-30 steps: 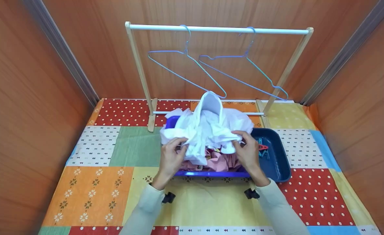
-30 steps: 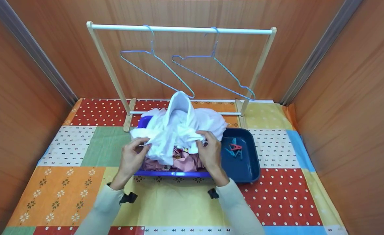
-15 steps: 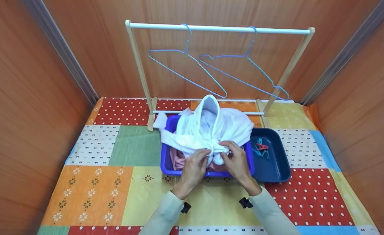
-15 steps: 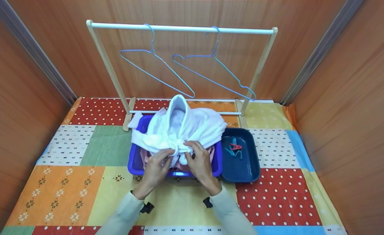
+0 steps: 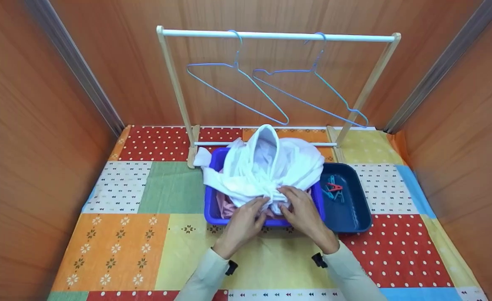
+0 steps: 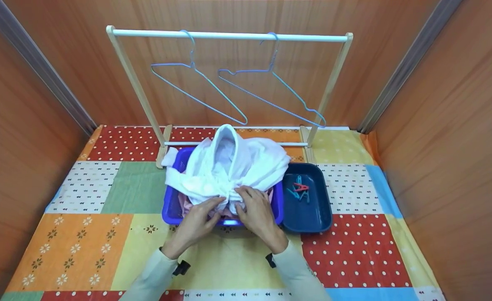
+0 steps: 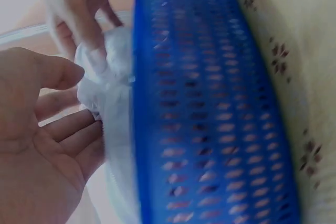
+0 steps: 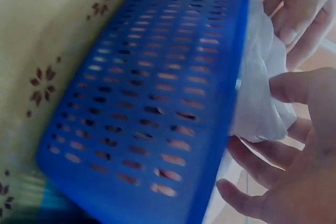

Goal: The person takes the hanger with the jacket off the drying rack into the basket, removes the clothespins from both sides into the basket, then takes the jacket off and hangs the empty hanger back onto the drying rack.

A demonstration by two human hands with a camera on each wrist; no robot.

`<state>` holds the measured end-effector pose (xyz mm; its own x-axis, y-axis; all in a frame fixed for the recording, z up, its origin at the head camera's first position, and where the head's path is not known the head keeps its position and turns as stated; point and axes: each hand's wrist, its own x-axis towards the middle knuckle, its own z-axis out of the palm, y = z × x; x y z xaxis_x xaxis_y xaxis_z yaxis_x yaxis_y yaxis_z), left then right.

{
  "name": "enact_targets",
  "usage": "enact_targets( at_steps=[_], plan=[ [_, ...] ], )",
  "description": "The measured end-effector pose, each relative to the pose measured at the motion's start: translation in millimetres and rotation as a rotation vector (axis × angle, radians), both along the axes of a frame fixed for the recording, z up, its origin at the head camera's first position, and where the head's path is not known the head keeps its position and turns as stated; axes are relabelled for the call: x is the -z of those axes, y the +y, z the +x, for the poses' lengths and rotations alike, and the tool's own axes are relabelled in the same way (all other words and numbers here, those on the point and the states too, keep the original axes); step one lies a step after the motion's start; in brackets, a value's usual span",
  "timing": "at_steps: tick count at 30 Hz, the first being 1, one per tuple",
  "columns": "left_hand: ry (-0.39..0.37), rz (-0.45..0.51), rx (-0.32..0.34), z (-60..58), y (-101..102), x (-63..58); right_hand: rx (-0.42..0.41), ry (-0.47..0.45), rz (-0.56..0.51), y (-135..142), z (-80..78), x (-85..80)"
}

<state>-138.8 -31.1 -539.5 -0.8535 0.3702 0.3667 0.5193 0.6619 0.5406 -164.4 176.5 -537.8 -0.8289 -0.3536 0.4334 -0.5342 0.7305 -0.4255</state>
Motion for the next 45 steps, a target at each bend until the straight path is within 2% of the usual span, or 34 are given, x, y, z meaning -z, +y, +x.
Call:
enact_targets(
  at_steps=[5, 9, 12, 14, 18, 22, 27, 31, 37, 41, 45],
  plan=[
    [0.061, 0.104, 0.004, -0.6, -23.5, -16.6, -0.009, -0.057, -0.008, 11.6, 0.7, -17.8],
    [0.12, 0.186, -0.012, -7.9, -47.4, -26.4, -0.007, -0.112, -0.042, 24.7, -3.9, -32.1],
    [0.154, 0.228, -0.073, -17.1, -66.5, -31.0, 0.027, -0.103, -0.097, 35.4, -13.9, -38.5],
    [0.168, 0.249, -0.122, -24.2, -79.0, -31.7, 0.078, -0.09, -0.126, 43.2, -22.1, -40.3],
    [0.141, 0.293, -0.208, -38.9, -101.7, -26.2, 0.165, -0.087, -0.151, 59.6, -37.9, -39.5],
    [0.043, 0.356, -0.26, -54.0, -122.3, -12.1, 0.2, -0.123, -0.148, 73.5, -52.3, -36.5],
    [-0.176, 0.433, -0.3, -73.0, -141.7, 7.2, 0.228, -0.204, -0.16, 88.8, -73.4, -27.0],
    [-0.345, 0.457, -0.275, -84.5, -152.4, 18.3, 0.254, -0.268, -0.166, 97.9, -91.0, -15.6],
    [-0.534, 0.522, -0.207, -95.9, -157.4, 30.0, 0.268, -0.402, -0.159, 100.0, -114.0, -9.4],
    [-0.608, 0.607, -0.189, -99.4, -154.4, 36.5, 0.274, -0.522, -0.13, 98.3, -125.0, -6.6],
    [-0.575, 0.593, -0.262, -103.1, -147.6, 39.2, 0.27, -0.597, -0.111, 98.4, -131.0, -2.8]
  ],
)
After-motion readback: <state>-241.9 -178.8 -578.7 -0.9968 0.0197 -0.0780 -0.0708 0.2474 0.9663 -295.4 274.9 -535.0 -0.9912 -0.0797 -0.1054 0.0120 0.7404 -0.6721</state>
